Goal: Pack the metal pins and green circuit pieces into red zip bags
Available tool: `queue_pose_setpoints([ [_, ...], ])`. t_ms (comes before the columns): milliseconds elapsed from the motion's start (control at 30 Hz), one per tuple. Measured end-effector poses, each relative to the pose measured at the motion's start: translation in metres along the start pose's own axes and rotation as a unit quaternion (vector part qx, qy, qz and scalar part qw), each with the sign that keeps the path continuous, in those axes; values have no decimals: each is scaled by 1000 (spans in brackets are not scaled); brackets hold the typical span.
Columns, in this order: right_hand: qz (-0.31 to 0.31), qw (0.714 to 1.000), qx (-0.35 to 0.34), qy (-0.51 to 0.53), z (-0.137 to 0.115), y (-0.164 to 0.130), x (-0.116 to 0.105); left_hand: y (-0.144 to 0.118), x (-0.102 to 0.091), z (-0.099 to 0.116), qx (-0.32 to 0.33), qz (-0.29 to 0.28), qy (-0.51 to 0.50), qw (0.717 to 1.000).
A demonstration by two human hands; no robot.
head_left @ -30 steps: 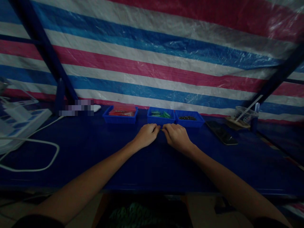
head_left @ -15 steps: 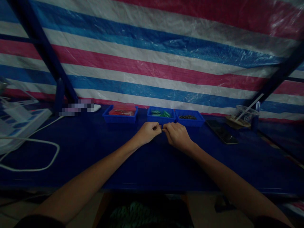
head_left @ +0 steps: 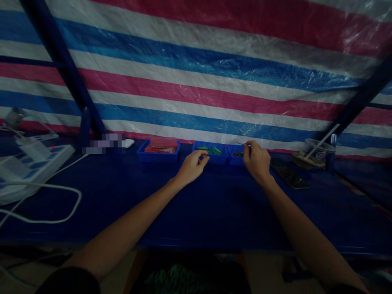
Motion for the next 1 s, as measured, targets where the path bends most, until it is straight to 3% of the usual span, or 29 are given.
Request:
queue_pose_setpoints([
  [100, -97, 992, 66, -56, 34, -5, 25, 4, 13, 4, 66, -10, 67, 995],
  [233, -196, 977, 81, 2, 29, -23, 51, 7, 26, -4, 80, -49, 103, 990],
  [400, -191, 971, 143, -18, 55, -24, 56, 12, -10, -23, 41, 19, 164, 985],
  [500, -226, 957, 180, -16, 84, -26, 66, 3, -26, -8, 68, 46, 190, 978],
  [633, -248, 941, 227, 43, 106, -31, 79, -11, -6, 26, 150, -12, 216, 965],
  [733, -248, 924, 248, 152, 104, -35, 88, -10, 18, 21, 151, -91, 241, 954],
  [800, -258, 903, 257, 228, 102, -39, 96, -8, 25, 10, 147, -129, 245, 949],
  [900, -221, 900, 306, 216, 121, -41, 97, -9, 15, -3, 160, -138, 246, 946],
  [1000, -165, 922, 321, 138, 140, -38, 88, -9, -7, -9, 146, -81, 261, 951],
])
Point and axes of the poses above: each hand's wrist, its own y-axis towards the middle knuckle, its own x-axis out of the palm, z = x × y, the point moved 10 cm from there along y, towards the middle knuckle, and after that the axes turned 14 degrees about z, right-handed, at the moved point
